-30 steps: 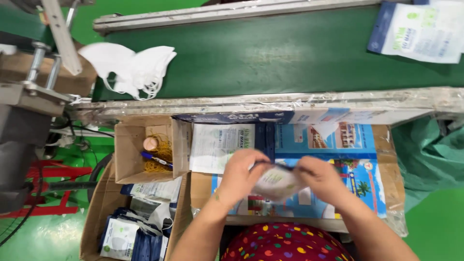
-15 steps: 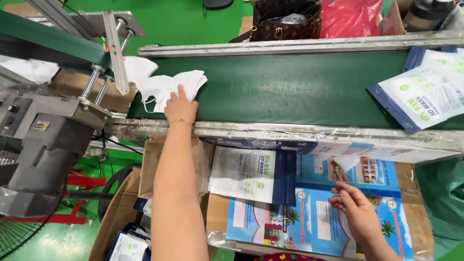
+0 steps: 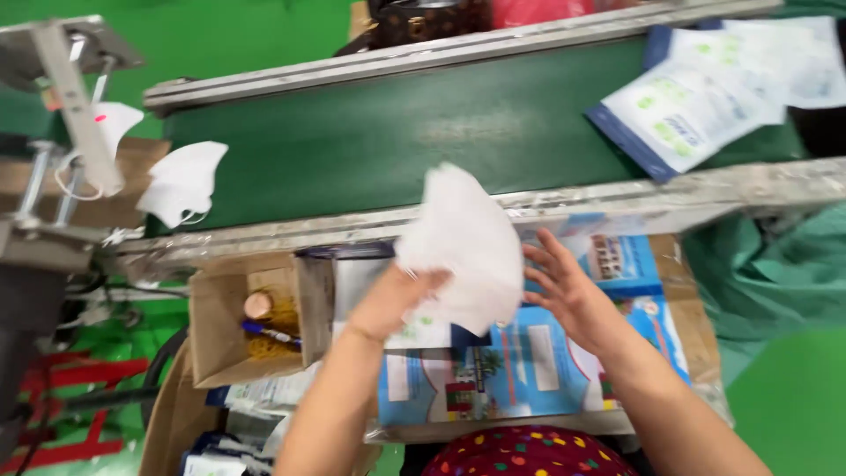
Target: Manually picking face masks from a conveyor belt and placing them into individual plastic packaging.
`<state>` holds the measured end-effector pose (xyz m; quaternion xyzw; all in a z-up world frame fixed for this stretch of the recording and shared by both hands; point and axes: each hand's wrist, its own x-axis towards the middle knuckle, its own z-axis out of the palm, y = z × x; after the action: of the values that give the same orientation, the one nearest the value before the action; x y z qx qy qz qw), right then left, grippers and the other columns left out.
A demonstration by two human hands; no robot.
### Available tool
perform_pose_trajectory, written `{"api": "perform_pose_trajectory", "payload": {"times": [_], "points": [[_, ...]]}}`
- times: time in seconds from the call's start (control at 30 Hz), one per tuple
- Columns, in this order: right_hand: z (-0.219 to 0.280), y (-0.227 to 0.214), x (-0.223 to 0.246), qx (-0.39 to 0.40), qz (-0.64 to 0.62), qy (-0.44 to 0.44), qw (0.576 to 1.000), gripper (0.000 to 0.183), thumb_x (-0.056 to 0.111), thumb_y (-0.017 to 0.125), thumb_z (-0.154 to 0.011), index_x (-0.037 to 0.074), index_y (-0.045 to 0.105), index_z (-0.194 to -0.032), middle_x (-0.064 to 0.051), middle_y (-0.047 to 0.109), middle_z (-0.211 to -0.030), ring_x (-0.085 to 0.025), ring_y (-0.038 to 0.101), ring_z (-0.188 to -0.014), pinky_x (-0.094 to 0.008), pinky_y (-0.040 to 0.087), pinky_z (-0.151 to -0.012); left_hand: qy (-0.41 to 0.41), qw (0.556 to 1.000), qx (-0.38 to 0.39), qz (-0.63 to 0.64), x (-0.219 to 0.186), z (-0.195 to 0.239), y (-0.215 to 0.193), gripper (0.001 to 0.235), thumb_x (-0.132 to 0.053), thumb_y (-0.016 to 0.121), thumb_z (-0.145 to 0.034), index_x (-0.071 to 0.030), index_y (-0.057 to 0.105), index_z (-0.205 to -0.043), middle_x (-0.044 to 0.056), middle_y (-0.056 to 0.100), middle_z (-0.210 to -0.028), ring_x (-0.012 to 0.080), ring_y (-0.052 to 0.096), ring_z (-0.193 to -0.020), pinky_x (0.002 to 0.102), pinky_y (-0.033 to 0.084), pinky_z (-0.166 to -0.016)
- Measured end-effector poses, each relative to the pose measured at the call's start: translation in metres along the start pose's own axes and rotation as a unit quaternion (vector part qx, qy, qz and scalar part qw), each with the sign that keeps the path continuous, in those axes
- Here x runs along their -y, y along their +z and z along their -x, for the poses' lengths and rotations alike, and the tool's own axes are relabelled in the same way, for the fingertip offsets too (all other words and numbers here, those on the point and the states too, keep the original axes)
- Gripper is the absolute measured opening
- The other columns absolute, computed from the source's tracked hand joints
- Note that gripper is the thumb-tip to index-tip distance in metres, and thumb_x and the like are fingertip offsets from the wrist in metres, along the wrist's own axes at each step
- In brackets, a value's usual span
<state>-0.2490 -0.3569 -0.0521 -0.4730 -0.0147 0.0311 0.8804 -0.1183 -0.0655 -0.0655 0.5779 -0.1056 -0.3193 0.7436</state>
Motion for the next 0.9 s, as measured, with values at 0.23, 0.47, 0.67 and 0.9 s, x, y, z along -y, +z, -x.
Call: {"api": "perform_pose_trajectory", "payload": {"times": [0.23,0.47,0.67,0.9], "points": [[0.03,-0.001,0.007,-0.01,0.039,0.046,0.998,0.125,0.036,0.087,-0.074,0.017,0.006,-0.167,-0.014,0.034,-0.165,-0.026,0.041,-0.147,-0.042,0.036,-0.117,-0.017,0.998,0.023,0.064,0.051,0.006,0.084,0.036,-0.016,0.065,-0.095,-0.004,0.065,-0.13,-0.001,0.073,-0.118,0.0089,0.066,-0.106,0.029,0.053,-0.092],[0.047,-0.042,-0.045,-0.165,0.081,0.06,0.981,0.074,0.009,0.078,-0.083,0.003,0.05,-0.151,-0.014,0.063,-0.139,-0.023,0.059,-0.127,-0.039,0.044,-0.109,-0.067,0.986,0.124,-0.088,0.09,0.006,0.074,0.048,-0.018,0.072,-0.096,0.004,0.063,-0.138,0.01,0.069,-0.125,0.015,0.061,-0.112,0.032,0.051,-0.1],[0.066,-0.039,-0.037,-0.146,0.461,-0.024,0.875,0.051,0.015,0.079,-0.089,0.009,0.062,-0.136,-0.008,0.074,-0.126,-0.016,0.071,-0.114,-0.033,0.056,-0.099,0.237,0.865,0.08,-0.435,-0.018,0.031,0.107,0.107,-0.024,0.088,-0.078,-0.004,0.023,-0.16,0.019,0.029,-0.166,0.0404,0.019,-0.157,0.057,0.01,-0.125],[0.046,-0.06,-0.087,-0.101,0.397,-0.04,0.911,0.075,0.009,0.082,-0.079,0.009,0.053,-0.147,-0.013,0.065,-0.139,-0.024,0.063,-0.125,-0.035,0.05,-0.105,0.14,0.767,0.078,-0.622,0.045,0.006,0.119,0.093,-0.02,0.082,-0.077,-0.015,0.037,-0.158,0.011,0.058,-0.141,0.0361,0.034,-0.151,0.071,0.006,-0.12]]}}
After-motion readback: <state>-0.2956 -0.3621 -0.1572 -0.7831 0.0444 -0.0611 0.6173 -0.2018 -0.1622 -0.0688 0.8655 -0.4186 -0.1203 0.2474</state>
